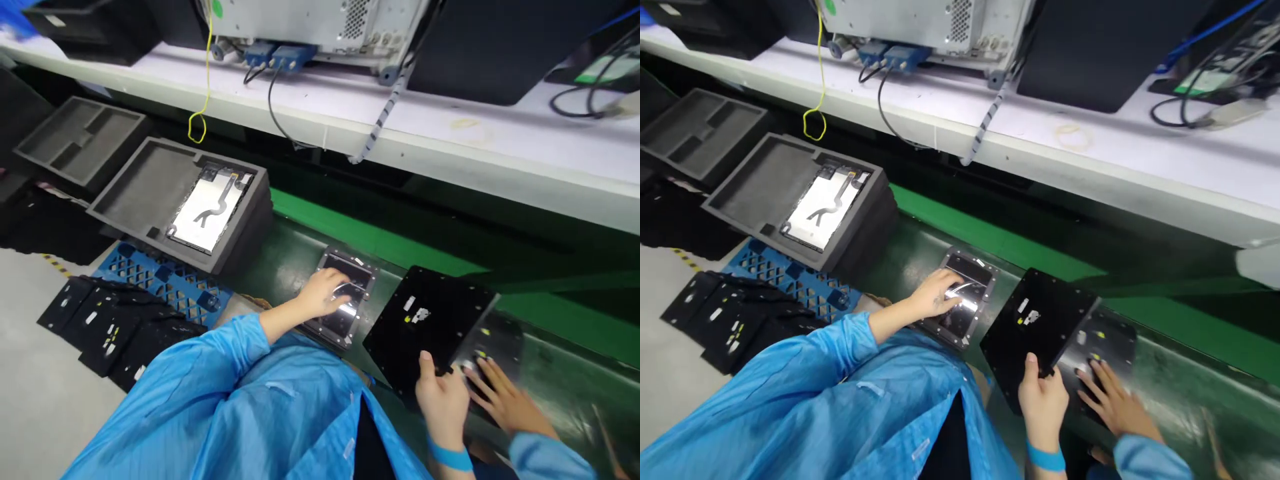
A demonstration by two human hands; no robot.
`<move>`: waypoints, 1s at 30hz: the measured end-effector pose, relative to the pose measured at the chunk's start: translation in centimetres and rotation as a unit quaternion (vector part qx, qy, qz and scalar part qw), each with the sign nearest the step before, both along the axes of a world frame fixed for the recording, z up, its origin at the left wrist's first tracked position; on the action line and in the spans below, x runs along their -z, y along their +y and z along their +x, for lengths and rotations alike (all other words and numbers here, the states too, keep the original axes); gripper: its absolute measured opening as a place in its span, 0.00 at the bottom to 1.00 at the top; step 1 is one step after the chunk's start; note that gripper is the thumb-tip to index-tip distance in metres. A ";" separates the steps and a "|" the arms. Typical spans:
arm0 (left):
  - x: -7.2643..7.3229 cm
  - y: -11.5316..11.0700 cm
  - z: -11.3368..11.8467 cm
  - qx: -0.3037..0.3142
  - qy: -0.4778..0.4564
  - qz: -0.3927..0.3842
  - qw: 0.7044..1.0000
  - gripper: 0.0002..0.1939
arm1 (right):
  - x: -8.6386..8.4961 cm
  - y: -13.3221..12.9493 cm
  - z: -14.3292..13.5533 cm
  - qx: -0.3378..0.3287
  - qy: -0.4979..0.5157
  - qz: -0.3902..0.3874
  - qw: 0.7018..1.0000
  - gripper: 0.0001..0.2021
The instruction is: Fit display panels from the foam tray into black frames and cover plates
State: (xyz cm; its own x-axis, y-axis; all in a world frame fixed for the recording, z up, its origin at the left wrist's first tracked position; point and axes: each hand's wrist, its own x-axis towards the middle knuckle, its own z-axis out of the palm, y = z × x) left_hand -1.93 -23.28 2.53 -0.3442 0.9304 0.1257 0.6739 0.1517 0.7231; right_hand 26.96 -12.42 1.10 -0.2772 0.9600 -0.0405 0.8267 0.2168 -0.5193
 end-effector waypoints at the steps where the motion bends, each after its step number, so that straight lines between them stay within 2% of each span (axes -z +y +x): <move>1: 2.4 -2.0 -0.3 -0.027 -0.021 -0.062 0.997 0.21 | 0.7 0.0 -0.4 0.005 -0.021 -0.023 0.999 0.29; 3: 6.2 -5.1 -0.4 -0.064 -0.052 -0.144 0.986 0.26 | 2.1 -0.4 -1.9 0.009 -0.051 -0.064 0.997 0.25; 5: 8.5 -6.6 -0.1 -0.078 -0.058 -0.161 0.982 0.31 | 3.2 -1.1 -4.1 -0.007 -0.060 -0.088 0.994 0.23; 8: 10.0 -6.3 -0.1 -0.110 -0.035 -0.134 0.984 0.32 | 3.9 -2.0 -7.6 -0.032 -0.076 -0.100 0.992 0.22; 13: 10.8 -3.4 -1.9 -0.132 -0.043 -0.089 0.986 0.25 | 3.0 -2.3 -11.3 -0.011 -0.110 -0.099 0.989 0.16; 16: 10.5 -1.9 -2.8 -0.177 -0.111 -0.058 0.976 0.16 | 2.5 -2.4 -11.9 0.006 -0.107 -0.086 0.991 0.14; 19: 9.5 -0.7 -2.6 -0.194 -0.271 -0.016 0.943 0.15 | 2.3 -2.5 -12.0 0.014 -0.092 -0.082 0.992 0.13; 20: 9.2 -0.4 -2.5 -0.184 -0.352 -0.013 0.917 0.16 | 2.3 -2.5 -12.1 0.018 -0.088 -0.082 0.993 0.12; 22: 8.6 0.3 -2.1 -0.151 -0.513 -0.060 0.843 0.19 | 2.2 -2.5 -12.4 0.031 -0.081 -0.077 0.993 0.12; 24: 8.0 0.8 -2.0 -0.123 -0.601 -0.131 0.779 0.19 | 1.9 -2.3 -12.8 0.044 -0.074 -0.068 0.994 0.12; 25: 7.7 0.8 -1.9 -0.117 -0.614 -0.155 0.765 0.18 | 1.8 -2.2 -12.9 0.048 -0.072 -0.067 0.994 0.12; 28: 6.0 -0.3 -1.9 -0.100 -0.627 -0.152 0.757 0.15 | 1.7 -2.2 -12.8 0.054 -0.058 -0.073 0.994 0.13; 30: 3.8 -2.3 -1.9 -0.058 -0.632 -0.116 0.764 0.15 | 2.1 -2.6 -12.0 0.052 -0.044 -0.073 0.995 0.15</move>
